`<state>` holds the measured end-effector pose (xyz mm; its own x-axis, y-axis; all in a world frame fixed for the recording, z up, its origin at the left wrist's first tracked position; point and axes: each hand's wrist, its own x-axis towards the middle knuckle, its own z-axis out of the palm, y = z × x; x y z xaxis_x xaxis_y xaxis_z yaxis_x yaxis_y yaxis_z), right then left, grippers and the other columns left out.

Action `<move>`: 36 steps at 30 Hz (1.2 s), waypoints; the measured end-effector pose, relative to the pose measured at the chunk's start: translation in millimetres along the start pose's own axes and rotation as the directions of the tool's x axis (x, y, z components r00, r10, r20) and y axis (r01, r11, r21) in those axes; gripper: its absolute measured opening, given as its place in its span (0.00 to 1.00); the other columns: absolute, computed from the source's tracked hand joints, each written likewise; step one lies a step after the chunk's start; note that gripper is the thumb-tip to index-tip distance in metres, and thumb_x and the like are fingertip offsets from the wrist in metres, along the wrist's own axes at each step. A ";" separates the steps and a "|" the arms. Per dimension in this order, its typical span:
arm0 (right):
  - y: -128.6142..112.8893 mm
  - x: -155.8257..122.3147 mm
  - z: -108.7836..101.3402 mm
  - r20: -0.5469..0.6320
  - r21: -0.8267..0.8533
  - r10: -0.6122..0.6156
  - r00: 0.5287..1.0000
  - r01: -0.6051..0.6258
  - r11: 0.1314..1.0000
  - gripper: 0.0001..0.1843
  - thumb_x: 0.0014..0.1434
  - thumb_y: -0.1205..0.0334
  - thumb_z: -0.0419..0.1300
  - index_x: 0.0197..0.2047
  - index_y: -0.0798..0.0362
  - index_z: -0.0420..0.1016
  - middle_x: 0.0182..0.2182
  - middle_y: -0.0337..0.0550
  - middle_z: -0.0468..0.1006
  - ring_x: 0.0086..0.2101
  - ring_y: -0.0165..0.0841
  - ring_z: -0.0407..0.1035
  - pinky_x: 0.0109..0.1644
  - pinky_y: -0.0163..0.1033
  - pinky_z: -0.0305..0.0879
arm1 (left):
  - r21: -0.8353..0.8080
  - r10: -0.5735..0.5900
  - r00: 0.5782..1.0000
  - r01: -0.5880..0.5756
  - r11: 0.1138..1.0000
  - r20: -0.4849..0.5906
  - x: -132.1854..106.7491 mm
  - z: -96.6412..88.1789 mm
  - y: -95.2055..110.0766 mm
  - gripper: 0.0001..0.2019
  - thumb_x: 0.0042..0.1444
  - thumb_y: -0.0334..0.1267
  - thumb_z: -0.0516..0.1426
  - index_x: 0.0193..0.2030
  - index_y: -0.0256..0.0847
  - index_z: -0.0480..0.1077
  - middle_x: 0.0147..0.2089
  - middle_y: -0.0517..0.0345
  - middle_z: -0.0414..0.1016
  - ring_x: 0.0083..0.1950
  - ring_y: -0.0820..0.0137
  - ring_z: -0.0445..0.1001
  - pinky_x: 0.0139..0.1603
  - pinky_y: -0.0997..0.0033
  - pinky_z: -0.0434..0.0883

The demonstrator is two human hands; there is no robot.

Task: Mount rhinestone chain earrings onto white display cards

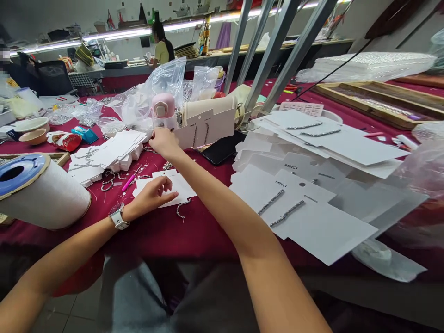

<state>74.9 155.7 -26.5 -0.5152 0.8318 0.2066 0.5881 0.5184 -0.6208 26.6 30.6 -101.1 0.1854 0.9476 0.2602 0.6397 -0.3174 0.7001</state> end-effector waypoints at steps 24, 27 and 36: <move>68.3 -136.9 -19.2 0.328 0.068 -0.341 0.881 0.338 0.939 0.10 0.58 0.61 0.47 0.33 0.53 0.67 0.26 0.42 0.71 0.28 0.31 0.63 0.34 0.36 0.60 | 0.609 -0.209 0.978 0.171 0.774 -0.009 5.3 -26.0 -27.6 0.27 0.50 0.49 0.56 0.51 0.31 0.59 0.46 0.44 0.64 0.48 0.59 0.62 0.48 0.62 0.60; 57.2 -117.8 -18.7 0.275 0.266 -0.261 0.925 0.188 0.946 0.12 0.56 0.55 0.51 0.33 0.54 0.69 0.25 0.40 0.72 0.29 0.30 0.65 0.35 0.35 0.60 | 0.460 -0.278 0.959 0.271 0.846 -0.053 5.6 -30.0 -27.6 0.29 0.46 0.46 0.59 0.52 0.31 0.59 0.46 0.46 0.64 0.48 0.61 0.62 0.47 0.66 0.61; 55.1 -106.8 6.0 0.092 0.398 -0.110 0.990 0.065 0.915 0.13 0.51 0.55 0.55 0.33 0.56 0.71 0.25 0.41 0.75 0.27 0.30 0.69 0.34 0.35 0.62 | 0.107 -0.264 0.964 0.267 0.958 -0.040 10.5 -38.0 -26.1 0.11 0.47 0.43 0.56 0.34 0.37 0.67 0.31 0.60 0.68 0.31 0.73 0.64 0.32 0.75 0.61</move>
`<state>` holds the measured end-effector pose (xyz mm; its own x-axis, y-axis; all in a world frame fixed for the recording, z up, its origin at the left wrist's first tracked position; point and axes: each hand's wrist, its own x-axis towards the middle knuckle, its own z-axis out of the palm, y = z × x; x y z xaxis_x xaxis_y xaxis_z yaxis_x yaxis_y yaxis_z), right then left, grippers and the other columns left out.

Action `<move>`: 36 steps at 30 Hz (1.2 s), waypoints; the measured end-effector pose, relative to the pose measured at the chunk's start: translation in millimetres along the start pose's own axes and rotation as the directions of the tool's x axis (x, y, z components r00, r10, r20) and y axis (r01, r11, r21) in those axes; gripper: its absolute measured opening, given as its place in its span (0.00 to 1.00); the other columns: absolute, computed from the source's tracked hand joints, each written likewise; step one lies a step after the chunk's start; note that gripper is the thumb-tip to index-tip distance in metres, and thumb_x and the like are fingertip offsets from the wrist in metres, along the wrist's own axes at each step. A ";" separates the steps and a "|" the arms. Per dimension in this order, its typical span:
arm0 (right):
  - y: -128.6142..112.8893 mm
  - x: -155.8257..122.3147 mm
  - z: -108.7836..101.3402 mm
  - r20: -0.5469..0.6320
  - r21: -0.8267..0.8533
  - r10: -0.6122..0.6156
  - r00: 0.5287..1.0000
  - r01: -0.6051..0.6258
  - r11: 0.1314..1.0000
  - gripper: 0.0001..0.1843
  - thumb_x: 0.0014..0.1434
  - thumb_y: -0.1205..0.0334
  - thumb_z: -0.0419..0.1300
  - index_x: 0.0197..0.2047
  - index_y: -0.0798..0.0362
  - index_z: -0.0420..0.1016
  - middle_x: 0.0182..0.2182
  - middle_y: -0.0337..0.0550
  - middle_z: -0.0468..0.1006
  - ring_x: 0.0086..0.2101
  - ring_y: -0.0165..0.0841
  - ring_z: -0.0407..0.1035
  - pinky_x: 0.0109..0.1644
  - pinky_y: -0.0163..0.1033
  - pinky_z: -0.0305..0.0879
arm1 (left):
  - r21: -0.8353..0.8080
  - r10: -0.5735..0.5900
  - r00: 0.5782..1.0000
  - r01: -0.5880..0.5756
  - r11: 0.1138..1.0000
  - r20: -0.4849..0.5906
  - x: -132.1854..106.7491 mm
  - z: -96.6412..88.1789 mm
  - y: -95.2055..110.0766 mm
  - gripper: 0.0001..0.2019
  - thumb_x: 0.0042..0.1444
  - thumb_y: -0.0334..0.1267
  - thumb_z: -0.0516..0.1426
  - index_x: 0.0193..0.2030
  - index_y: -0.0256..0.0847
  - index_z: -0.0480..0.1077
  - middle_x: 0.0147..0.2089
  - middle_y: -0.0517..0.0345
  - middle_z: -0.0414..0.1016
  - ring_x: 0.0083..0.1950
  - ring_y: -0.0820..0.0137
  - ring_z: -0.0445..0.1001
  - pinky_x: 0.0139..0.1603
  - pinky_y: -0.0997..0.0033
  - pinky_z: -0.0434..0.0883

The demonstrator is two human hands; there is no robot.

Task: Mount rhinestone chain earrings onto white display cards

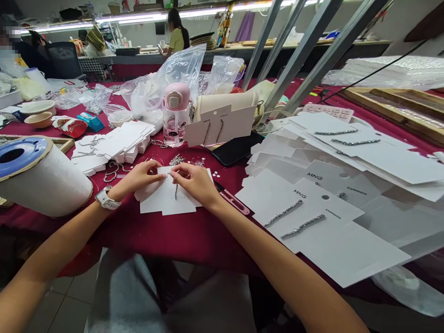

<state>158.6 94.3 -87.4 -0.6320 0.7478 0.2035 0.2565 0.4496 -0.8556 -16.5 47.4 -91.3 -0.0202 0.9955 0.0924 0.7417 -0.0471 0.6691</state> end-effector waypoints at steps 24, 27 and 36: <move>10.4 -4.3 3.0 0.062 -0.106 0.103 0.993 -0.096 0.990 0.09 0.50 0.57 0.54 0.29 0.54 0.71 0.20 0.37 0.74 0.25 0.28 0.68 0.31 0.32 0.61 | -0.214 -0.294 0.926 0.345 0.914 0.238 2.0 3.3 7.3 0.09 0.45 0.40 0.55 0.30 0.37 0.62 0.26 0.63 0.64 0.22 0.78 0.62 0.20 0.79 0.55; 9.7 -5.3 3.3 0.064 -0.120 0.110 0.992 -0.102 0.988 0.09 0.50 0.57 0.54 0.29 0.54 0.71 0.20 0.37 0.73 0.24 0.28 0.67 0.30 0.32 0.60 | -0.193 -0.295 0.926 0.342 0.920 0.235 1.6 2.6 8.5 0.09 0.45 0.40 0.55 0.30 0.37 0.62 0.25 0.64 0.63 0.22 0.78 0.61 0.20 0.78 0.55; 8.5 -6.1 6.8 0.052 -0.132 0.097 0.994 -0.090 0.987 0.10 0.52 0.56 0.53 0.30 0.54 0.71 0.20 0.36 0.73 0.24 0.27 0.66 0.30 0.31 0.59 | -0.134 -0.301 0.927 0.335 0.932 0.224 2.0 1.4 11.9 0.10 0.49 0.43 0.52 0.28 0.37 0.62 0.25 0.63 0.61 0.23 0.78 0.58 0.21 0.77 0.54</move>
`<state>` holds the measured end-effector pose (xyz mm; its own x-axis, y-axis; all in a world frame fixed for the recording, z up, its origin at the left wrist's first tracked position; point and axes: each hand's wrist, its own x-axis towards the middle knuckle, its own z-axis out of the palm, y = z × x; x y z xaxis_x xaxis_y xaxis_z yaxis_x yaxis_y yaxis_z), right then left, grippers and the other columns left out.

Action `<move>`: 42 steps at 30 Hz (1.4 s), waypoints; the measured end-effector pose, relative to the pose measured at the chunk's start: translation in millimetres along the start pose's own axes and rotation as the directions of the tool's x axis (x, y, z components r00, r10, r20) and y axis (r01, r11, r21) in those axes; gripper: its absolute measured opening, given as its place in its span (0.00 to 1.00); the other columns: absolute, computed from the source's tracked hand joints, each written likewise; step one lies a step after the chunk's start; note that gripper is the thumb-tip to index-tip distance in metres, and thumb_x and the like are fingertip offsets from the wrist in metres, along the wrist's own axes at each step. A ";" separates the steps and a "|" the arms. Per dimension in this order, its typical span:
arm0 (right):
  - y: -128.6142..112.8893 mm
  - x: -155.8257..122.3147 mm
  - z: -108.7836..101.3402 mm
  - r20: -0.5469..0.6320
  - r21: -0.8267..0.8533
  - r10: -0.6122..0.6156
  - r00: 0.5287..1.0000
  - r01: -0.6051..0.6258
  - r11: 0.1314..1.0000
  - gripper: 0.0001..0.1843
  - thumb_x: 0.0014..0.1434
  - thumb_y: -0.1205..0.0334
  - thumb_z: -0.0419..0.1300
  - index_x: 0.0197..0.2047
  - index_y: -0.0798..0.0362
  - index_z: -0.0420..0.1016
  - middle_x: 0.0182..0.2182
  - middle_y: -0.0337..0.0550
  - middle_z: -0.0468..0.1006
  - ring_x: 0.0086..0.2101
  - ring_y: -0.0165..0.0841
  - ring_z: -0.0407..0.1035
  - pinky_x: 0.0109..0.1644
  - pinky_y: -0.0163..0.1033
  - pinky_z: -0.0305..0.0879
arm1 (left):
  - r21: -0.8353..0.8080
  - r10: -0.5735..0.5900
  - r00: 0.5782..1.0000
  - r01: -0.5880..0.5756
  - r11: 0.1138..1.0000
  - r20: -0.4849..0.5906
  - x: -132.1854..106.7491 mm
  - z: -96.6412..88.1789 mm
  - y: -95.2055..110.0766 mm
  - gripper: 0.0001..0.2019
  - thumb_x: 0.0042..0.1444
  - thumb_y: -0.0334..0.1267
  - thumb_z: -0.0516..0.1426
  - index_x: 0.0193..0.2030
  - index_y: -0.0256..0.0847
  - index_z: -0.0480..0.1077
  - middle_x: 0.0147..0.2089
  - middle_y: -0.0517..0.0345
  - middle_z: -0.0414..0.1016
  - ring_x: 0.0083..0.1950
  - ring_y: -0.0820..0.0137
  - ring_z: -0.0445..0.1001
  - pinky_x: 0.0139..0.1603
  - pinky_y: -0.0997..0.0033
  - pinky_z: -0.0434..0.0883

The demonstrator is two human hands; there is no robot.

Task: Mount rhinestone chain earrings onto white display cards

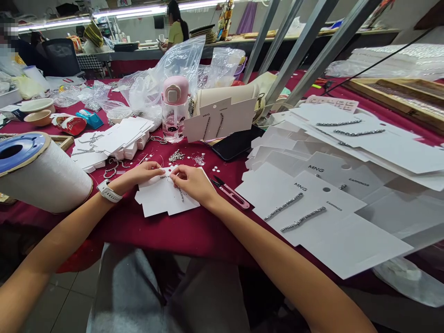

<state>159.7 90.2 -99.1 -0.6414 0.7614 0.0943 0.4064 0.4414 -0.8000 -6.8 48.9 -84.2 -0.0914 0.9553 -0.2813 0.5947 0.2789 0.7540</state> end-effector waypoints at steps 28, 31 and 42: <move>-11.6 -15.0 1.8 0.122 -0.318 -0.026 0.992 0.064 0.946 0.11 0.52 0.65 0.53 0.41 0.51 0.61 0.25 0.36 0.72 0.27 0.30 0.66 0.31 0.33 0.57 | 0.096 0.024 0.995 -0.033 0.995 0.095 -2.4 2.2 -5.6 0.19 0.44 0.50 0.57 0.35 0.37 0.63 0.31 0.59 0.69 0.27 0.74 0.67 0.22 0.79 0.59; -11.3 -17.1 2.8 0.145 -0.335 -0.018 0.989 0.067 0.940 0.11 0.52 0.66 0.52 0.41 0.51 0.61 0.26 0.37 0.71 0.27 0.30 0.66 0.32 0.33 0.57 | 0.093 0.055 0.991 -0.067 0.993 0.121 -3.7 3.3 -4.3 0.19 0.44 0.51 0.57 0.36 0.37 0.64 0.30 0.59 0.69 0.27 0.74 0.67 0.23 0.79 0.59; -38.7 -26.0 -23.3 0.054 -0.280 -0.190 0.980 0.197 0.939 0.10 0.54 0.56 0.51 0.31 0.51 0.70 0.21 0.36 0.71 0.22 0.27 0.63 0.27 0.32 0.53 | -0.040 0.295 0.924 -0.294 0.955 0.245 -24.5 7.5 11.9 0.14 0.47 0.45 0.56 0.35 0.37 0.63 0.32 0.61 0.64 0.32 0.75 0.65 0.30 0.78 0.62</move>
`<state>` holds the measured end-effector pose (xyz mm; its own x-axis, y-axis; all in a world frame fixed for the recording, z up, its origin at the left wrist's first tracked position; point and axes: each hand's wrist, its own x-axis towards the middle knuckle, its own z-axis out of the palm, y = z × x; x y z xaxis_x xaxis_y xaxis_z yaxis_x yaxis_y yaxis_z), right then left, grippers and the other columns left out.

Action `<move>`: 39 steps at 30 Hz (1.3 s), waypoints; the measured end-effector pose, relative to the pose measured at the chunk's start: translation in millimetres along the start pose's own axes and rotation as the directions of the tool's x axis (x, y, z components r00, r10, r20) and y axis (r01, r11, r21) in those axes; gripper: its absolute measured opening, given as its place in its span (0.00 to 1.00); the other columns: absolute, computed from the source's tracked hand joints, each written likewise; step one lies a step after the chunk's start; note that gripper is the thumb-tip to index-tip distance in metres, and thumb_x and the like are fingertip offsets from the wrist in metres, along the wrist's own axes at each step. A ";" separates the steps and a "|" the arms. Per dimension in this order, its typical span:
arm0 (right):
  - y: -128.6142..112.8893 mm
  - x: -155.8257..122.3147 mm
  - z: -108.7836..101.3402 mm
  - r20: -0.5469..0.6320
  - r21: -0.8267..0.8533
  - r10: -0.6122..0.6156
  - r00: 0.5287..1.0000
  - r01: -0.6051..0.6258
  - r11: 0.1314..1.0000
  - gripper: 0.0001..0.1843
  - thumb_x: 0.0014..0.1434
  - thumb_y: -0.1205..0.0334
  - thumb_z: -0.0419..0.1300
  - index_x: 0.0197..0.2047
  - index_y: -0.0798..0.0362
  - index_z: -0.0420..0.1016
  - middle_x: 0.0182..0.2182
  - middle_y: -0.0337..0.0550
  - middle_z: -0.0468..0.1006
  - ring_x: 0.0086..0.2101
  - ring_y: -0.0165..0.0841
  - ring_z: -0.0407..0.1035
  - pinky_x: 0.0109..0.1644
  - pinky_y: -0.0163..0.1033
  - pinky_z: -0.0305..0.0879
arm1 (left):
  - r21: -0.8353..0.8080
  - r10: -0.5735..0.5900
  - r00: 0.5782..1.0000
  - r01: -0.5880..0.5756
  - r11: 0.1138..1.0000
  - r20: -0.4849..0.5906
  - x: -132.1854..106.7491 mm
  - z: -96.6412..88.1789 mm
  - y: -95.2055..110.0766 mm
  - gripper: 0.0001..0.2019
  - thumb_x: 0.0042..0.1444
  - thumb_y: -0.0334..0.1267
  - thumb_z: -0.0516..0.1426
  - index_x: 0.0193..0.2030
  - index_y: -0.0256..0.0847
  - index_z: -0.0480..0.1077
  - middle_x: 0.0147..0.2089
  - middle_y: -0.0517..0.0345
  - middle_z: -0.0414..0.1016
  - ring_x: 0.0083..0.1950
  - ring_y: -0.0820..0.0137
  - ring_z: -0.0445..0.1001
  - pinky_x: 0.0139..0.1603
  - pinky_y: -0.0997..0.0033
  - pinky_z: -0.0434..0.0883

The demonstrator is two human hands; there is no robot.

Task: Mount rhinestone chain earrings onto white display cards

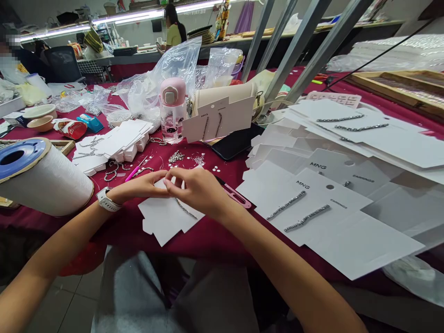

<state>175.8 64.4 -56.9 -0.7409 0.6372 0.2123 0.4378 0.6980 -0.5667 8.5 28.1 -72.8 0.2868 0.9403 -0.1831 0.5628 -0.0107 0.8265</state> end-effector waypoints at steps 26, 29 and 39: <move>-44.8 134.5 72.3 0.350 -0.357 -0.198 0.916 0.326 0.876 0.11 0.58 0.62 0.51 0.38 0.59 0.70 0.37 0.43 0.73 0.37 0.31 0.68 0.40 0.39 0.65 | 0.011 0.183 0.939 -0.195 0.981 0.292 2.8 15.3 -5.3 0.28 0.52 0.41 0.55 0.58 0.38 0.54 0.63 0.56 0.53 0.64 0.67 0.50 0.63 0.75 0.49; -41.1 136.0 65.1 0.312 -0.336 -0.185 0.932 0.290 0.896 0.12 0.59 0.61 0.50 0.39 0.59 0.69 0.36 0.42 0.72 0.36 0.30 0.68 0.39 0.39 0.65 | -0.032 0.208 0.929 -0.208 0.978 0.305 2.5 14.3 -4.6 0.28 0.53 0.40 0.54 0.60 0.38 0.52 0.63 0.56 0.53 0.63 0.66 0.51 0.62 0.76 0.51; -9.5 113.4 28.5 0.096 0.099 -0.340 0.936 0.331 0.938 0.04 0.55 0.69 0.50 0.34 0.57 0.65 0.28 0.42 0.72 0.28 0.26 0.63 0.33 0.32 0.58 | -0.096 0.082 0.924 -0.049 0.994 0.374 0.6 11.7 -1.6 0.28 0.51 0.47 0.55 0.56 0.40 0.56 0.56 0.54 0.63 0.55 0.64 0.63 0.53 0.70 0.62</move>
<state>73.1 120.6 -50.1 -0.8907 0.3274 0.3152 0.1152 0.8336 -0.5403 16.8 24.8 -80.5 0.6009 0.7405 -0.3010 0.4710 -0.0238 0.8818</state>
